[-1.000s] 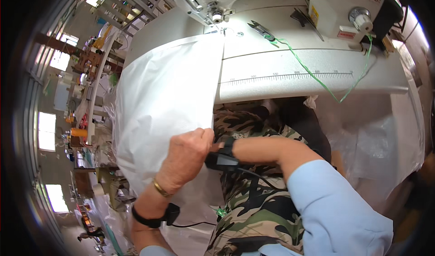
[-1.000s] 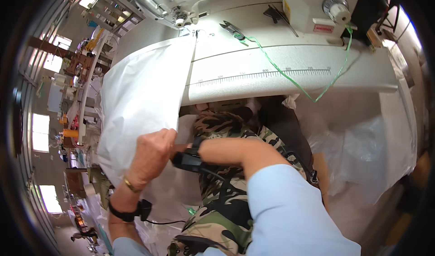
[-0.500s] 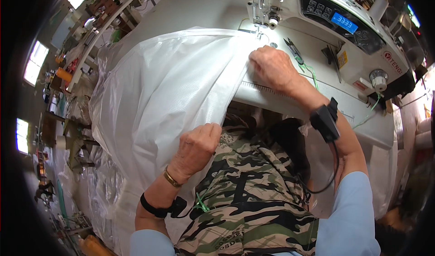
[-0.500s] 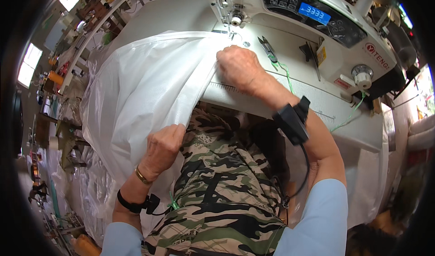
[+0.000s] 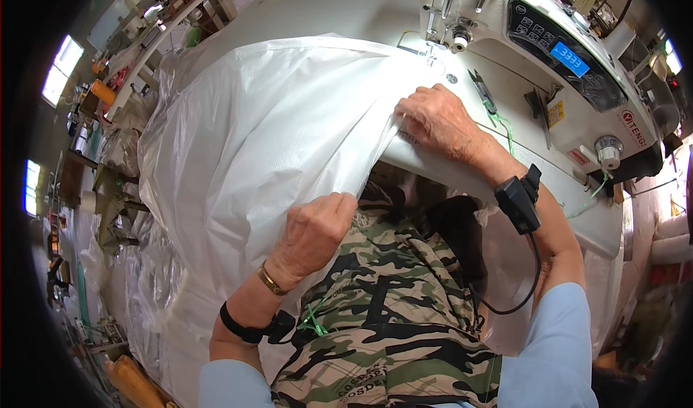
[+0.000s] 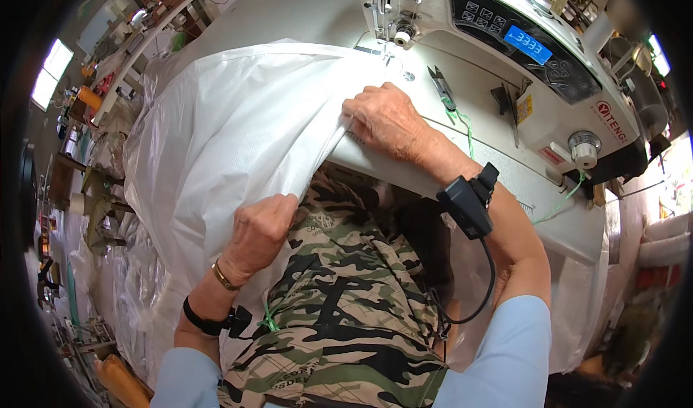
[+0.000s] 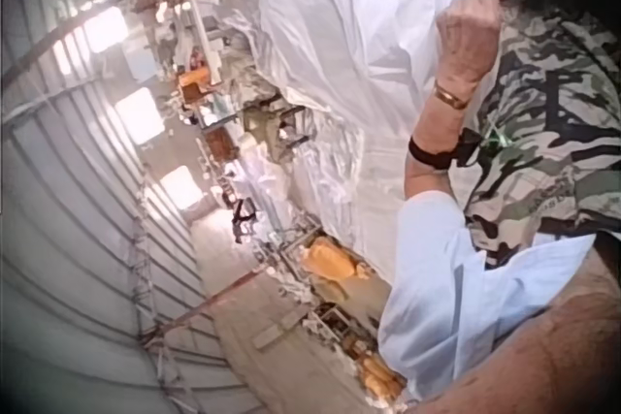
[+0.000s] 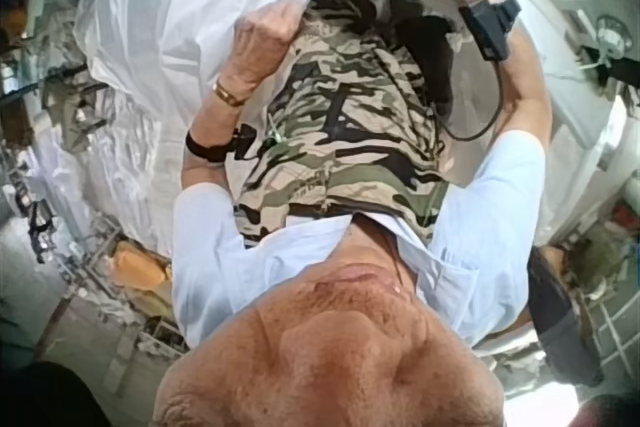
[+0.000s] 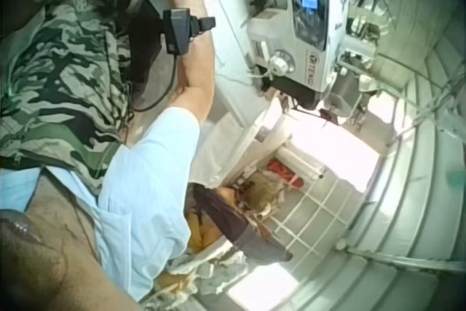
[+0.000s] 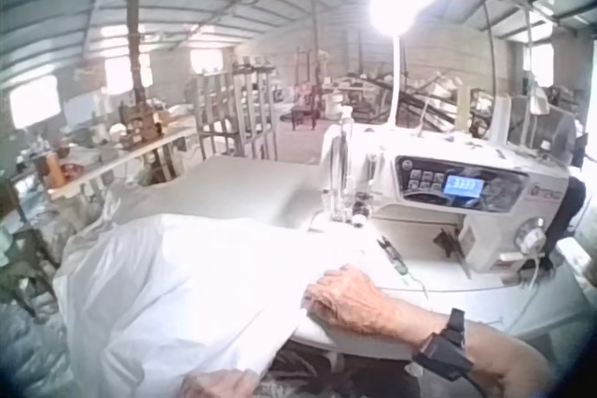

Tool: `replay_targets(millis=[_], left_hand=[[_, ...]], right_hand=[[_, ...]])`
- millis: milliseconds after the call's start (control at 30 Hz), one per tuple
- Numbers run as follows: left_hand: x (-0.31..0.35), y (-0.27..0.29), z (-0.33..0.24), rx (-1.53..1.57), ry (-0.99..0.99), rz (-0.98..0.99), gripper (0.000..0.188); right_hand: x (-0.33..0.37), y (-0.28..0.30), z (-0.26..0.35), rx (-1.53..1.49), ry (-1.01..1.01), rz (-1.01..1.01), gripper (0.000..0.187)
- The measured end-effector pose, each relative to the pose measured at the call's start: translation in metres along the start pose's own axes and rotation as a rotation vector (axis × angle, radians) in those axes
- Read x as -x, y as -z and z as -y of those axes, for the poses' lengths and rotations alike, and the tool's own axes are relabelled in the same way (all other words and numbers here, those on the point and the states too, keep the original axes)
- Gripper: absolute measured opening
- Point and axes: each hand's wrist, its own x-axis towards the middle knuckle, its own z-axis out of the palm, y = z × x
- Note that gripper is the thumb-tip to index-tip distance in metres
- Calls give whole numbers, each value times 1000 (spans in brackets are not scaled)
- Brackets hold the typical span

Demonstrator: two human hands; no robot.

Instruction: Sewing together large white plastic sheets using an industrial sewing machine.

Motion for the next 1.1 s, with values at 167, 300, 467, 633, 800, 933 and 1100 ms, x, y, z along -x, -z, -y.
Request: replay_targets(millis=[167, 300, 467, 633, 800, 933, 1100], left_hand=[[1, 1, 2, 21, 10, 4, 14], [1, 2, 2, 39, -3, -4, 14], [2, 2, 3, 42, 9, -8, 13], [2, 3, 0, 18, 18, 27, 14], [-5, 5, -6, 3, 27, 29, 8], [2, 10, -16, 48, 101, 15, 30], [4, 13, -24, 212, 144, 37, 56]], right_hand=[[0, 8, 39, -103, 83, 119, 29], [-8, 8, 45, -166, 159, 241, 22], [-21, 16, -13, 145, 65, 204, 6], [-21, 28, -34, 299, -22, 269, 6], [-15, 26, -47, 270, 129, 66, 5], [-20, 11, -53, 196, 120, 67, 8], [-15, 16, -62, 97, 118, -9, 15]])
